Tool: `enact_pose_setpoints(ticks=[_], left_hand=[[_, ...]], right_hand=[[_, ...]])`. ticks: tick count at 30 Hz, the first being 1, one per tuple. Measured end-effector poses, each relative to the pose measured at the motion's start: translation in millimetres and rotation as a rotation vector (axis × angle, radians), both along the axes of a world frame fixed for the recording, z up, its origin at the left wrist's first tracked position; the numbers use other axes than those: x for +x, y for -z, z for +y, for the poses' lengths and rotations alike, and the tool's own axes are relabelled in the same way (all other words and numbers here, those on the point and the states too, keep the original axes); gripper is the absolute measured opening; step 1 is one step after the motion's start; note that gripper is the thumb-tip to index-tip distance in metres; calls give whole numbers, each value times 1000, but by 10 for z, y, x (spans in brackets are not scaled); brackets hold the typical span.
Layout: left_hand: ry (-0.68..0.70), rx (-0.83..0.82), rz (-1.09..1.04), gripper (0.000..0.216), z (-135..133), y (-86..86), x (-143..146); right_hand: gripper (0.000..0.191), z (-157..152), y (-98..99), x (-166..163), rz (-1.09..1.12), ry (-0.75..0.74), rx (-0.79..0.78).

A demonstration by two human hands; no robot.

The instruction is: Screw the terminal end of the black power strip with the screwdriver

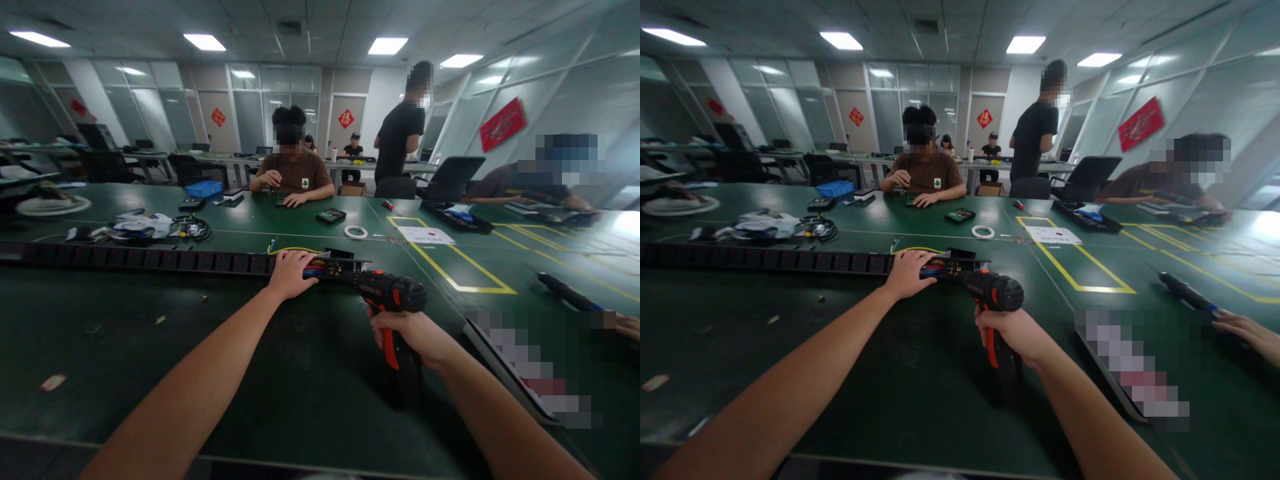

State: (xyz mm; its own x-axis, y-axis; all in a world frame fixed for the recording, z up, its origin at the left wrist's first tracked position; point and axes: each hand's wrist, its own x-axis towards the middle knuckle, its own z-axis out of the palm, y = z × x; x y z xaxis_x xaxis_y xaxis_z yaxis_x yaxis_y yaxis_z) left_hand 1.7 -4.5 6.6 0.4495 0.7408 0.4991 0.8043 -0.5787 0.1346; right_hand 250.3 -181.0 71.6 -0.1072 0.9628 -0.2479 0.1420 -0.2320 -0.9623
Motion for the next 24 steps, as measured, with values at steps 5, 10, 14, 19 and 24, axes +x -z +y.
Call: enact_pose_setpoints(ticks=[5,10,14,19,24], left_hand=[[2,23,5,63,2,7,0],[-5,23,15,64,-8,-3,1],[-4,18,13,63,-11,-7,-3],[2,31,7,63,-8,-2,-1],[-10,13,16,63,-9,-3,7]], right_hand=[[21,5,8,9,13,-2,-6],[20,5,11,8,-15,-5,11],[17,2,4,8,-21,-11,11],[18,12,9,9,-19,-15,5],[19,31,29,19,-18,-29,9]])
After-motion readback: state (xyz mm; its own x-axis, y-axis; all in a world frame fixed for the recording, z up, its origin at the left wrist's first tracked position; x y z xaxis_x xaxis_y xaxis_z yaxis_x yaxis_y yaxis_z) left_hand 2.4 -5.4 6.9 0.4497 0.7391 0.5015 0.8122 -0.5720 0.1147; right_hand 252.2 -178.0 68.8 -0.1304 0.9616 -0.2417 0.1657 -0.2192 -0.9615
